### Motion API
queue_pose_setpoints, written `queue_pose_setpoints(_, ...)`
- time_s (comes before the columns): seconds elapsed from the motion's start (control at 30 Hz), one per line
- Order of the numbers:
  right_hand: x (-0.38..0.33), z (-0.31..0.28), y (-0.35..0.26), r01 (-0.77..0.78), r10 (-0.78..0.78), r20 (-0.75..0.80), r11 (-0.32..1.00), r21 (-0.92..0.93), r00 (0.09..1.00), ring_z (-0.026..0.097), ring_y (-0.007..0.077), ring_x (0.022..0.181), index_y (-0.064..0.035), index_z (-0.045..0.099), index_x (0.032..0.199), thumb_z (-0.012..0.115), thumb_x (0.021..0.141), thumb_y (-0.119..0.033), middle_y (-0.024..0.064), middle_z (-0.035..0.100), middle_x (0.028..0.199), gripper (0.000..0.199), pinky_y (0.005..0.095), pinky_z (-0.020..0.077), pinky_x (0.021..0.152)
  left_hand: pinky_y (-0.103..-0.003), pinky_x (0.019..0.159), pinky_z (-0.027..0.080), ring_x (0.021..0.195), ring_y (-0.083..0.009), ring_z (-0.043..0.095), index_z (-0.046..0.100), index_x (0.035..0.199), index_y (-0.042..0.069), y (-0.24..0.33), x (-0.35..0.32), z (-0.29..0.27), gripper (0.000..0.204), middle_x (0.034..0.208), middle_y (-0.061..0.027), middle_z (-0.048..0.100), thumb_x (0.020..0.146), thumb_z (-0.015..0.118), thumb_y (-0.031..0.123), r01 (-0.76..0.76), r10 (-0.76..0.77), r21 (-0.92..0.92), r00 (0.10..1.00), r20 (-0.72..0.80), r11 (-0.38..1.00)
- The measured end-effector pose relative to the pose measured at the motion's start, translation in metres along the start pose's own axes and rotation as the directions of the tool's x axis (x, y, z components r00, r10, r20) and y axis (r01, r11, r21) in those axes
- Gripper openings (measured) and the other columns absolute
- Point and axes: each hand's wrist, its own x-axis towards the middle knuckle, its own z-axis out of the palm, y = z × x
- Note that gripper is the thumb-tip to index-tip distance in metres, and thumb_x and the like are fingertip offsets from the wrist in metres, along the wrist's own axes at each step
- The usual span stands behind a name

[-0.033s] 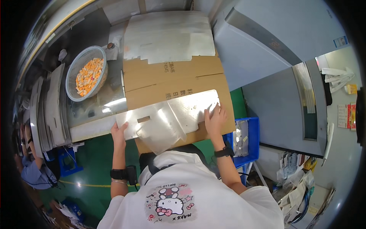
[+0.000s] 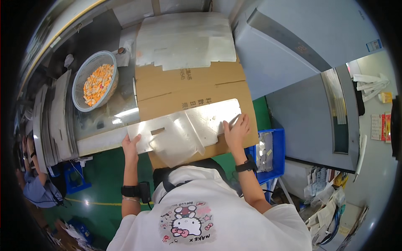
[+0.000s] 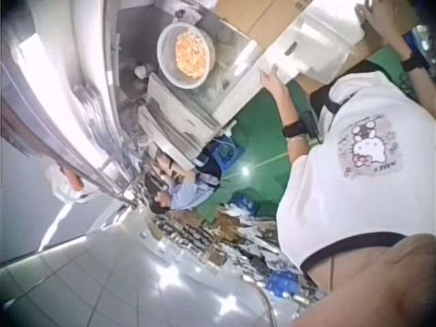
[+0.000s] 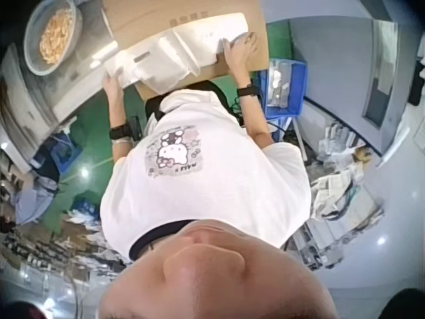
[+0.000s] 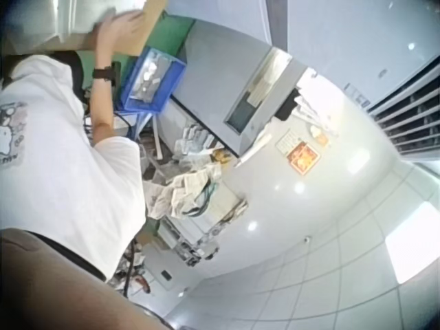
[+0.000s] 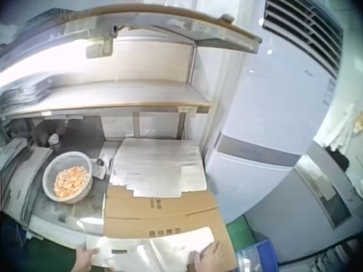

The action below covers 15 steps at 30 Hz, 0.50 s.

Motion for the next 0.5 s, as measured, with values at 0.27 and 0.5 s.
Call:
queue_pose_setpoints(0.27,-0.006,0.012,-0.006,0.053,-0.023,0.125,0.968,-0.244,0.992,0.006,0.0381,0.121,0.0090,0.021,0.120,0.051,0.072,-0.028,0.0285,0.016,0.126,0.067,0.0508,0.0040,0.095,-0.023,0.069,0.039,0.078,-0.0128,0.053,0.051,0.095,-0.004,-0.002,0.002,-0.001,0.026,0.088,-0.0071,0.056,0.070,0.055,0.001,0.012,-0.012,0.028,1.000,0.008,1.000)
queue_pose_setpoints(0.5,-0.017,-0.011,-0.030,0.220,-0.457,0.135,0.642,0.735,0.879,0.033,0.0283,0.113,-0.0003,0.036,0.117,0.054,0.071,-0.022,0.0191,0.038,0.118,0.054,0.0401,0.0251,0.092,-0.023,0.069,0.040,0.078,-0.0127,0.053,0.052,0.096,-0.003,-0.003,0.002,-0.003,0.026,0.088,-0.0071,0.057,0.070,0.055,0.001,0.006,-0.006,0.018,1.000,0.005,1.000)
